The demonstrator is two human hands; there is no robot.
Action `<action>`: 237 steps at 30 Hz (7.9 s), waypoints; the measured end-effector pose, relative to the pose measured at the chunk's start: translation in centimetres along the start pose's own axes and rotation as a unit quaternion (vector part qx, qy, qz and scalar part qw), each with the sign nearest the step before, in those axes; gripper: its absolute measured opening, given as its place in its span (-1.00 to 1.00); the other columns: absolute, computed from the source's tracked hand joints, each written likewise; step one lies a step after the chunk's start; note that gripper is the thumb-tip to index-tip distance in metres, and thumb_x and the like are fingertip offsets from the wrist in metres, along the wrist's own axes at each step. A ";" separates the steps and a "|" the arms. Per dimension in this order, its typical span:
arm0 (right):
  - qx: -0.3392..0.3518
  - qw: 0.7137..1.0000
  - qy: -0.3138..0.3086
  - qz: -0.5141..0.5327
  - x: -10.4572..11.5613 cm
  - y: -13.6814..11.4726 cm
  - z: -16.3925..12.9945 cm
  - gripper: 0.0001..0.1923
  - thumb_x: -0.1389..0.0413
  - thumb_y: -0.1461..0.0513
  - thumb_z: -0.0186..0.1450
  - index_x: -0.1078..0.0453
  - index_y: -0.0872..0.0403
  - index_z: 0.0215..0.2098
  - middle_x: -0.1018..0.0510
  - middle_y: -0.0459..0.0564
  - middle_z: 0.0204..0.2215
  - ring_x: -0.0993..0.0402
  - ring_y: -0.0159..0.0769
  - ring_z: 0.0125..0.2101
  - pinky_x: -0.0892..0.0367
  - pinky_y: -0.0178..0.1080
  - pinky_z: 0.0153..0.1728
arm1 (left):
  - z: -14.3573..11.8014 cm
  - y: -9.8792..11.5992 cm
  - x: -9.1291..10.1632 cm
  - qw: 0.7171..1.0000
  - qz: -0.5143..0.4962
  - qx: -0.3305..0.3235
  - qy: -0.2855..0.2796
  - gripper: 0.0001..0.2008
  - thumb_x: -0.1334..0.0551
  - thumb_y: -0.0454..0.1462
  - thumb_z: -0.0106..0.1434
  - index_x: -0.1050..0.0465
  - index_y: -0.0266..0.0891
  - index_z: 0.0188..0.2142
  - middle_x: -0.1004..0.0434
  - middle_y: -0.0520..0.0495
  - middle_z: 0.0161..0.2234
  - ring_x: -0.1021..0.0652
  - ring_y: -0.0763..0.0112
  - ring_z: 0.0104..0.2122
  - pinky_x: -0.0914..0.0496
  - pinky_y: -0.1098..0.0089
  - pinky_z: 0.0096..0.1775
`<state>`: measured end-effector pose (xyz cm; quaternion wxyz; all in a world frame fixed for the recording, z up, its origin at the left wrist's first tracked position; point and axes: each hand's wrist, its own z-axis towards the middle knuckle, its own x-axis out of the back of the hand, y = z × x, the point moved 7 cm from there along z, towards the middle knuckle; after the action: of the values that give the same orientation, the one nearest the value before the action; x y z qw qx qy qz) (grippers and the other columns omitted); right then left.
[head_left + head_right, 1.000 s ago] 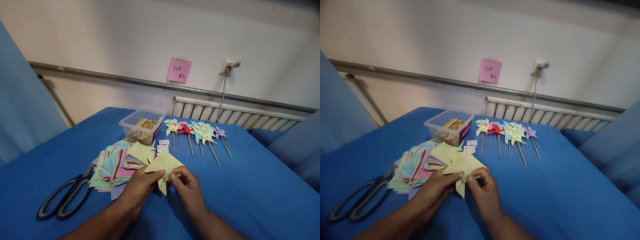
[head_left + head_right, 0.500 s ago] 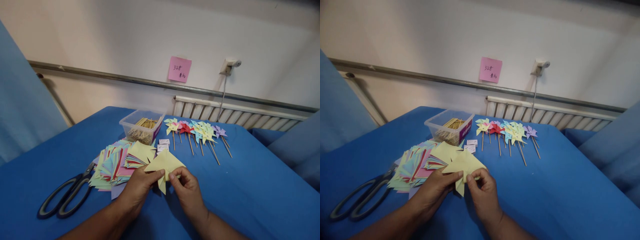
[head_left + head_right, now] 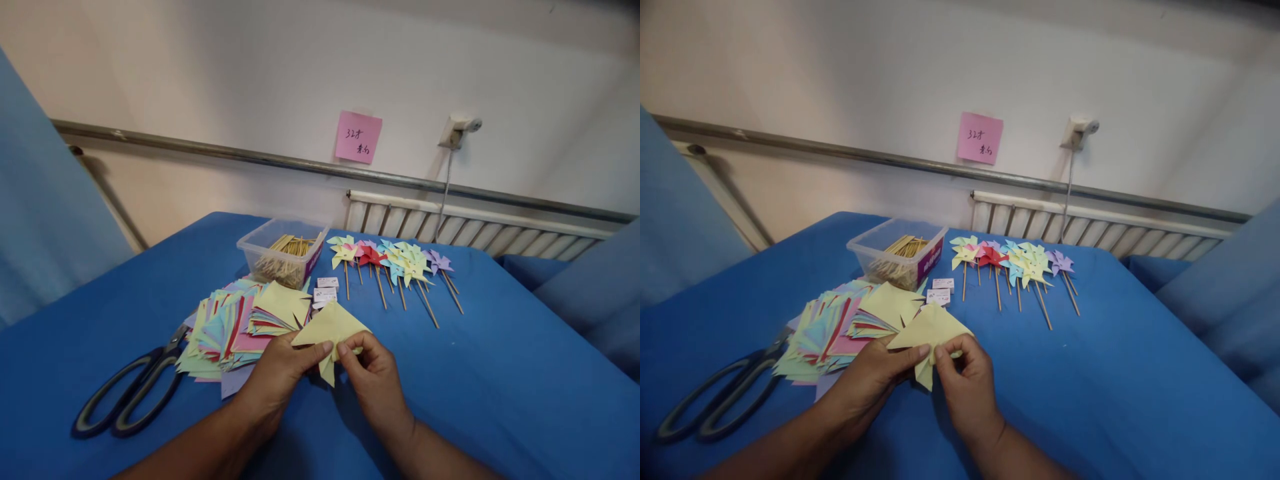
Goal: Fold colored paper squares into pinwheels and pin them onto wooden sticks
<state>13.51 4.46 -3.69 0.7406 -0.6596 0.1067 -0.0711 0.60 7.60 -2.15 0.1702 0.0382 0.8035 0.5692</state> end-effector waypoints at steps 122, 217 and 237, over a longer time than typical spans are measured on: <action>0.020 0.999 -0.040 -0.020 0.0 -0.8 -0.2 -0.84 -0.11 0.23 0.17 -0.25 0.09 -0.53 -0.25 -0.20 -0.61 -0.11 -0.46 -0.57 -0.07 -0.39 -0.54 | -0.7 -0.1 -1.0 0.994 -0.087 0.042 -0.049 -0.78 -0.33 -0.23 0.03 -0.55 -0.26 -0.30 -0.57 -0.10 -0.39 -0.49 0.33 -0.36 -0.35 0.35 -0.24; -0.082 0.972 0.071 0.207 0.0 0.6 -0.5 -0.67 -0.24 0.17 0.09 -0.27 0.08 -0.23 -0.52 -0.09 -0.44 -0.47 -0.34 -0.49 -0.39 -0.27 -0.45 | -0.8 -2.1 -2.7 0.986 -0.148 0.042 -0.057 -0.69 -0.32 -0.29 0.01 -0.50 -0.33 -0.21 -0.60 -0.19 -0.33 -0.55 0.23 -0.32 -0.38 0.33 -0.26; 0.214 0.968 -0.098 -0.091 -1.0 -3.8 -2.2 -0.67 -0.03 0.39 0.22 -0.30 -0.04 -0.08 -0.45 -0.09 -0.31 -0.38 -0.36 -0.32 -0.29 -0.28 -0.25 | -1.0 1.5 0.3 0.986 -0.167 0.023 0.016 -0.85 -0.28 -0.30 0.07 -0.48 -0.29 -0.32 -0.59 -0.09 -0.35 -0.53 0.36 -0.42 -0.38 0.39 -0.32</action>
<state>12.11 2.12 -0.11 0.8616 -0.4967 -0.0447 -0.0945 -0.20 7.30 -0.59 0.2488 -0.1015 0.8142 0.5147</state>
